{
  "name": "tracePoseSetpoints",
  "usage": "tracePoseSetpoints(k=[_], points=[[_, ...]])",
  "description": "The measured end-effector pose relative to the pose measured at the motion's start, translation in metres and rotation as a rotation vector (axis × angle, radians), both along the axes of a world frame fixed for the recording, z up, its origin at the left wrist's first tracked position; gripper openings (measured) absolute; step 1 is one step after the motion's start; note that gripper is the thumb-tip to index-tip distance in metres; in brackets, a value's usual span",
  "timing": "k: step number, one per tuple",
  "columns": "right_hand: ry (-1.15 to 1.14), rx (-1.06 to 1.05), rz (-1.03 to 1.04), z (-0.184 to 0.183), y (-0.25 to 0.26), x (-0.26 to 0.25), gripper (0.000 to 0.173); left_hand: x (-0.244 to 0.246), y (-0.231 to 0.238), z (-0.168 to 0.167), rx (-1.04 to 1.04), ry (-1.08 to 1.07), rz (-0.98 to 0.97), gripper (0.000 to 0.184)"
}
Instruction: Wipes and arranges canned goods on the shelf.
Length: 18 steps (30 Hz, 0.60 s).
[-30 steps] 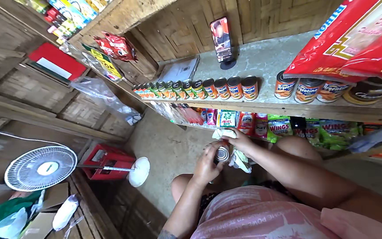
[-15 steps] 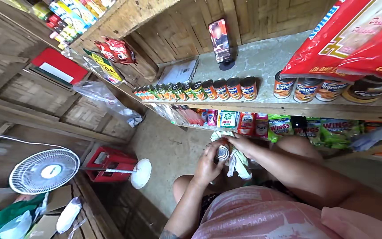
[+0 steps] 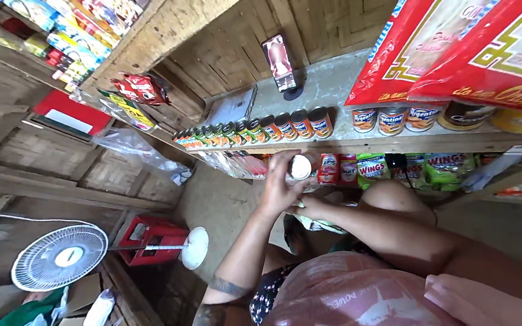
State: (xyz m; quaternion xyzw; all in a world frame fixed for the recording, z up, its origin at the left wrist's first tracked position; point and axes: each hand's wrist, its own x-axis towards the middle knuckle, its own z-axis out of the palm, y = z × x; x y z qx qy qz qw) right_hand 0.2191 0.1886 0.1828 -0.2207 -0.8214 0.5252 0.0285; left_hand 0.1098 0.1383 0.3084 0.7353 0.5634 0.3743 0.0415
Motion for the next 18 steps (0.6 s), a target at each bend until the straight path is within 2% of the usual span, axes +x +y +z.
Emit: tracePoseSetpoints(k=[4,9,13,18], points=[[0.021,0.0,0.028,-0.005,0.004,0.0,0.052,0.022,0.053,0.013,-0.102,0.108,-0.094,0.064],[0.039,-0.022,0.047,-0.004,0.005,0.003,0.05,0.034,0.116,0.01,-0.111,0.271,-0.017,0.065],[0.017,-0.023,0.095,-0.001,0.004,0.006,0.051,0.036,0.146,0.009,-0.246,0.377,0.068,0.07],[0.034,-0.019,0.133,0.0,0.005,0.009,0.05,0.032,0.177,0.005,-0.353,0.369,0.063,0.069]])
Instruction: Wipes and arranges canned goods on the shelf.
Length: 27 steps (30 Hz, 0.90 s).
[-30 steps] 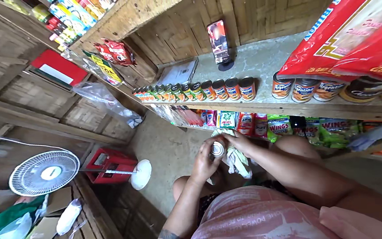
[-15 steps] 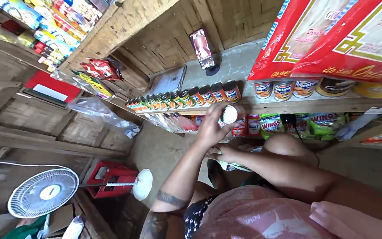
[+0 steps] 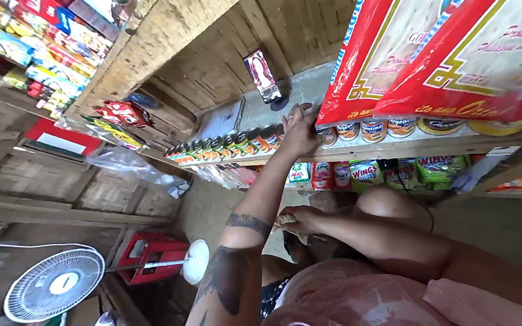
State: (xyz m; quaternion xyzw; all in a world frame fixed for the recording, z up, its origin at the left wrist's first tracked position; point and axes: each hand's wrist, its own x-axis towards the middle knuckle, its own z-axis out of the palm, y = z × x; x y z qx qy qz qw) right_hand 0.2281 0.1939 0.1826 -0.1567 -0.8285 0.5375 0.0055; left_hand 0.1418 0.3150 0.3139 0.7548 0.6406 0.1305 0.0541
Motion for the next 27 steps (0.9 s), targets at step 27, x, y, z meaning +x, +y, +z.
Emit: tracePoseSetpoints(k=[27], points=[[-0.02,-0.02,0.085,0.004,0.001,0.004,0.049,0.004,0.017,0.021,-0.25,-0.042,-0.066,0.071]])
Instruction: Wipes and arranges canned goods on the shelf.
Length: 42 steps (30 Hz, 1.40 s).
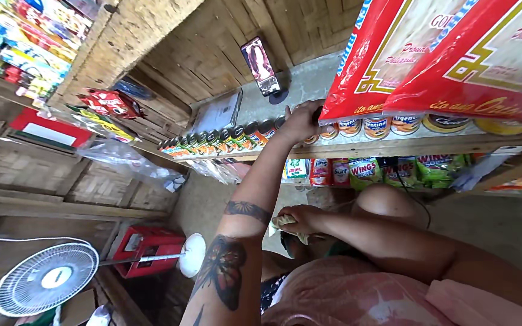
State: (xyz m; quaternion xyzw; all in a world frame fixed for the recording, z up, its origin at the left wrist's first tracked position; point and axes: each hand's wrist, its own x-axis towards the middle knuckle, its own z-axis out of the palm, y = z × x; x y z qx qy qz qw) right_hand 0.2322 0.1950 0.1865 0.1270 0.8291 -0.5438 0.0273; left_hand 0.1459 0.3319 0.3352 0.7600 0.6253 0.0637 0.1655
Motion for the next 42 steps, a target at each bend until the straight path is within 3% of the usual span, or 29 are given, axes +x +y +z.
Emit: tracePoseSetpoints(k=[4,11,17,21,24,28,31,34,36,38,42], points=[[0.002,0.009,0.002,-0.001,-0.001,0.0,0.049,0.007,0.008,-0.011,0.081,0.058,-0.032,0.083],[-0.02,0.009,-0.005,0.001,0.001,0.0,0.047,0.036,0.013,-0.024,0.191,0.159,0.025,0.08],[-0.052,0.032,-0.029,-0.005,0.003,-0.003,0.05,0.036,-0.002,-0.028,0.31,0.107,0.004,0.082],[-0.075,0.066,-0.038,-0.009,0.003,-0.006,0.051,0.028,-0.033,-0.029,0.406,-0.126,-0.024,0.079],[-0.074,0.055,-0.052,-0.014,0.002,-0.008,0.052,0.013,-0.075,-0.025,0.462,-0.329,-0.073,0.065],[-0.058,0.032,-0.088,-0.022,0.002,-0.01,0.051,-0.033,-0.148,-0.03,0.376,-0.644,-0.043,0.064],[-0.089,0.021,-0.125,-0.02,0.003,-0.01,0.05,-0.077,-0.202,-0.053,0.324,-0.994,0.295,0.07],[-0.141,0.008,-0.207,-0.014,0.005,-0.013,0.052,-0.114,-0.244,-0.088,0.335,-1.193,0.644,0.082],[-0.117,-0.01,-0.285,-0.012,0.006,-0.016,0.053,-0.125,-0.266,-0.11,0.246,-1.16,0.821,0.075],[-0.066,-0.035,-0.359,-0.012,0.006,-0.018,0.054,-0.124,-0.285,-0.127,0.095,-0.996,0.921,0.065],[-0.017,-0.046,-0.362,-0.016,0.002,-0.025,0.052,-0.109,-0.302,-0.157,-0.078,-0.616,0.782,0.067]])
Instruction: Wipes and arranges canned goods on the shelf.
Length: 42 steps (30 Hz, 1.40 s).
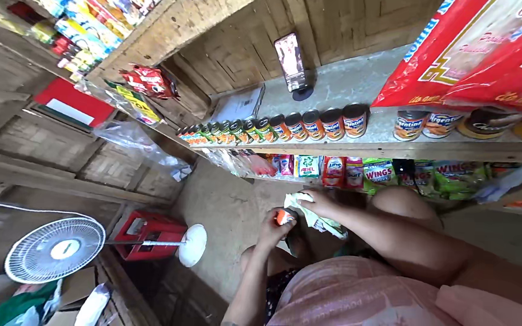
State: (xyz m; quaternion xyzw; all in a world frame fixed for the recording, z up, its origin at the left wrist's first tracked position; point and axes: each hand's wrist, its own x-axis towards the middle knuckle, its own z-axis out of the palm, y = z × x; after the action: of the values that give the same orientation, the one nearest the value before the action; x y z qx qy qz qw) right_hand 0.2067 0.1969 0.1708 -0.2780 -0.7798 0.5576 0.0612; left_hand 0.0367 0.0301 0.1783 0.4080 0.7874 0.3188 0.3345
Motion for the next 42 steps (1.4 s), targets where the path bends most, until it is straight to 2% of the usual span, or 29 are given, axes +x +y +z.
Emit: tracePoseSetpoints(k=[3,6,9,14,20,24,29,35,42], points=[[-0.003,0.036,0.076,-0.005,-0.007,-0.002,0.048,0.015,0.004,-0.004,-0.072,0.149,-0.092,0.071],[0.012,0.05,0.124,-0.001,-0.006,0.001,0.045,0.012,0.009,-0.005,-0.058,0.262,-0.104,0.072],[0.014,0.074,0.2,-0.003,-0.001,0.005,0.043,0.0,0.009,0.003,-0.047,0.327,-0.068,0.072],[-0.094,0.128,0.211,-0.009,-0.001,0.004,0.039,0.012,0.011,0.019,-0.108,0.476,-0.16,0.07],[-0.034,0.068,0.045,0.001,0.002,0.006,0.041,0.03,0.017,0.014,-0.019,0.483,-0.198,0.069],[0.012,0.022,0.121,0.002,0.004,0.01,0.045,0.017,0.017,0.008,-0.035,0.485,-0.21,0.07],[-0.037,0.117,0.29,-0.007,0.004,0.008,0.041,0.01,0.018,0.023,-0.128,0.568,-0.207,0.065],[-0.191,0.209,0.245,-0.005,0.002,0.006,0.038,0.03,0.019,0.034,-0.133,0.635,-0.298,0.067],[-0.106,0.174,0.107,0.0,0.002,0.009,0.038,0.038,0.02,0.035,-0.126,0.618,-0.282,0.068]])
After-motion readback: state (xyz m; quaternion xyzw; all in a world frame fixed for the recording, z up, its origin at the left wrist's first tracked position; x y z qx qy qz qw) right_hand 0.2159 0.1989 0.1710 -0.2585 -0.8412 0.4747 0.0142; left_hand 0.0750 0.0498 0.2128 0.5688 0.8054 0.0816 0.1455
